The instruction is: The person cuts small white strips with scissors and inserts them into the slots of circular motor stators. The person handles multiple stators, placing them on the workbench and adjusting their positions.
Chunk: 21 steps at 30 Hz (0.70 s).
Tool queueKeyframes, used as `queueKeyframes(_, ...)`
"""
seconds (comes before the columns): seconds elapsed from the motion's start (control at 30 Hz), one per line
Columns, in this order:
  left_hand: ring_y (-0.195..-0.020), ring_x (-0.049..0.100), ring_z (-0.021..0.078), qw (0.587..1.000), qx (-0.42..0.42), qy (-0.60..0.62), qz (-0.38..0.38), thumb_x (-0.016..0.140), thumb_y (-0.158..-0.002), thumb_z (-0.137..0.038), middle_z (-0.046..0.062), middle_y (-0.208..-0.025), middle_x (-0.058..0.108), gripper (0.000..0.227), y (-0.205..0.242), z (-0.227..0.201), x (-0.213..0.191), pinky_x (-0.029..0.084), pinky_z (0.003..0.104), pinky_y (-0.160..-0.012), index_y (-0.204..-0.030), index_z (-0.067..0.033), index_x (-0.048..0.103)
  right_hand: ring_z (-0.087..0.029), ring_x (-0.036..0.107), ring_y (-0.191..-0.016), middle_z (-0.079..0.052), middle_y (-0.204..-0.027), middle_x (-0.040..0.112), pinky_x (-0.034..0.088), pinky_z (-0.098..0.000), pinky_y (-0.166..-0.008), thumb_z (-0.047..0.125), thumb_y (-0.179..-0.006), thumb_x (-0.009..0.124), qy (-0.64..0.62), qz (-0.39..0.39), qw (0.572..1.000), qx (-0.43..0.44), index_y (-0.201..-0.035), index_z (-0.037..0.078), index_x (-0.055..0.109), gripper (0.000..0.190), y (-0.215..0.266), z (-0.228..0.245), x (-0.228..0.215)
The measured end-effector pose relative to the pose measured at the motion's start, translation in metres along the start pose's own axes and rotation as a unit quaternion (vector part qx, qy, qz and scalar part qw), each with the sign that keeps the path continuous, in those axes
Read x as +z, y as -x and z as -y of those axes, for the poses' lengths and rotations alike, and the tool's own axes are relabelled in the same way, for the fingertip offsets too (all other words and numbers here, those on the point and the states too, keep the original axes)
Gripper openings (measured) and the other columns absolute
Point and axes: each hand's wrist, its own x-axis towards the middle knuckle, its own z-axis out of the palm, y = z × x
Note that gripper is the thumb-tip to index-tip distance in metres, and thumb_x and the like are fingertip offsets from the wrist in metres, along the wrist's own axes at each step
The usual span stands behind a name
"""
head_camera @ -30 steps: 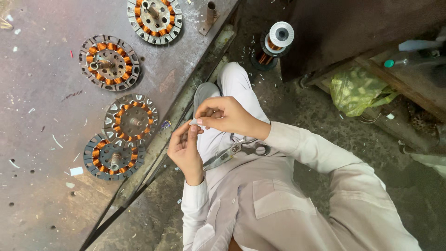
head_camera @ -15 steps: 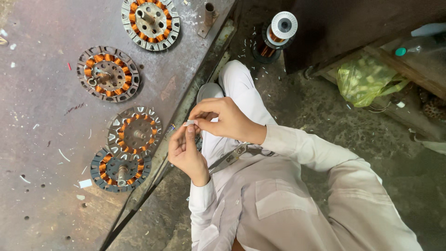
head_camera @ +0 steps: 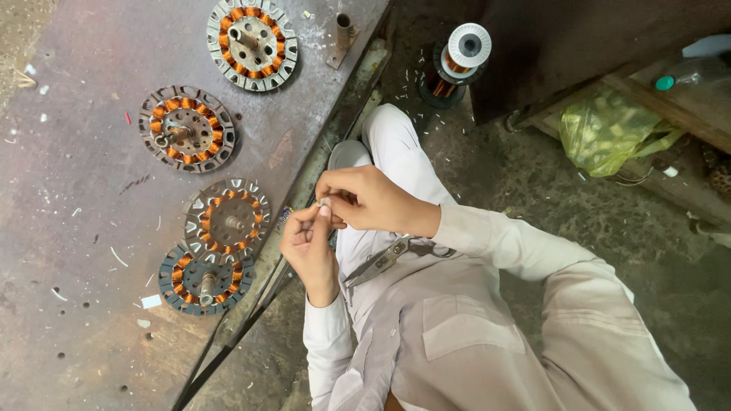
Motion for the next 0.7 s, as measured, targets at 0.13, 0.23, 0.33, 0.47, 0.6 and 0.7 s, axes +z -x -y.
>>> queueKeyframes(0.13, -0.067, 0.064, 0.0130, 0.998, -0.039, 0.052, -0.006, 0.063, -0.102, 0.002, 0.012, -0.085, 0.069, 0.006, 0.008, -0.008, -0.010, 0.053, 0.026, -0.059, -0.097, 0.0007, 0.059, -0.006, 0.065, -0.057, -0.004, -0.066, 0.066, 0.048, -0.0254, -0.051, -0.002, -0.094, 0.059, -0.067, 0.052, 0.995, 0.044, -0.093, 0.002, 0.058, 0.004, 0.000, 0.006, 0.007)
queueKeyframes(0.23, -0.061, 0.059, 0.0114, 0.996, -0.038, 0.081, -0.023, 0.062, -0.101, 0.002, 0.010, -0.080, 0.066, 0.012, 0.015, -0.010, -0.025, 0.048, 0.024, -0.052, -0.094, -0.0024, 0.054, -0.011, 0.067, -0.057, -0.008, -0.065, 0.064, 0.048, -0.0278, -0.051, -0.005, -0.093, 0.058, -0.063, 0.083, 0.994, 0.027, -0.089, 0.001, 0.056, 0.008, -0.003, 0.009, 0.026)
queueKeyframes(0.33, -0.058, 0.056, 0.0103, 0.994, -0.036, 0.095, -0.032, 0.061, -0.101, 0.005, 0.009, -0.074, 0.062, 0.019, 0.029, -0.017, -0.045, 0.043, 0.022, -0.048, -0.093, -0.0060, 0.048, -0.021, 0.067, -0.060, -0.012, -0.072, 0.064, 0.048, -0.0325, -0.054, -0.006, -0.089, 0.064, 0.030, 0.110, 0.992, -0.059, -0.092, 0.001, 0.059, 0.009, -0.009, 0.015, 0.044)
queueKeyframes(0.47, -0.058, 0.054, 0.0093, 0.997, -0.044, 0.040, -0.056, 0.057, -0.096, 0.008, 0.009, -0.076, 0.061, 0.019, 0.047, -0.047, -0.079, 0.040, 0.020, -0.046, -0.094, -0.0070, 0.046, -0.034, 0.069, -0.080, -0.014, -0.090, 0.068, 0.052, -0.0383, -0.067, -0.003, -0.089, 0.067, 0.015, 0.206, 0.964, -0.166, -0.108, 0.001, 0.064, 0.020, -0.018, 0.031, 0.052)
queueKeyframes(0.6, -0.055, 0.051, 0.0072, 0.997, -0.058, 0.044, 0.010, 0.053, -0.094, 0.011, 0.009, -0.072, 0.060, 0.018, 0.050, -0.079, -0.096, 0.038, 0.020, -0.046, -0.096, -0.0060, 0.047, -0.035, 0.067, -0.084, -0.015, -0.092, 0.064, 0.053, -0.0413, -0.073, -0.004, -0.085, 0.067, 0.036, 0.262, 0.935, -0.237, -0.115, 0.000, 0.065, 0.030, -0.024, 0.044, 0.057)
queueKeyframes(0.7, -0.053, 0.052, 0.0084, 0.992, -0.124, -0.035, -0.011, 0.055, -0.094, 0.009, 0.008, -0.072, 0.061, 0.014, 0.043, -0.102, -0.091, 0.039, 0.020, -0.043, -0.096, -0.0044, 0.050, -0.033, 0.068, -0.085, -0.015, -0.093, 0.065, 0.053, -0.0394, -0.074, -0.002, -0.086, 0.070, 0.039, 0.239, 0.931, -0.273, -0.111, -0.001, 0.067, 0.026, -0.028, 0.041, 0.060)
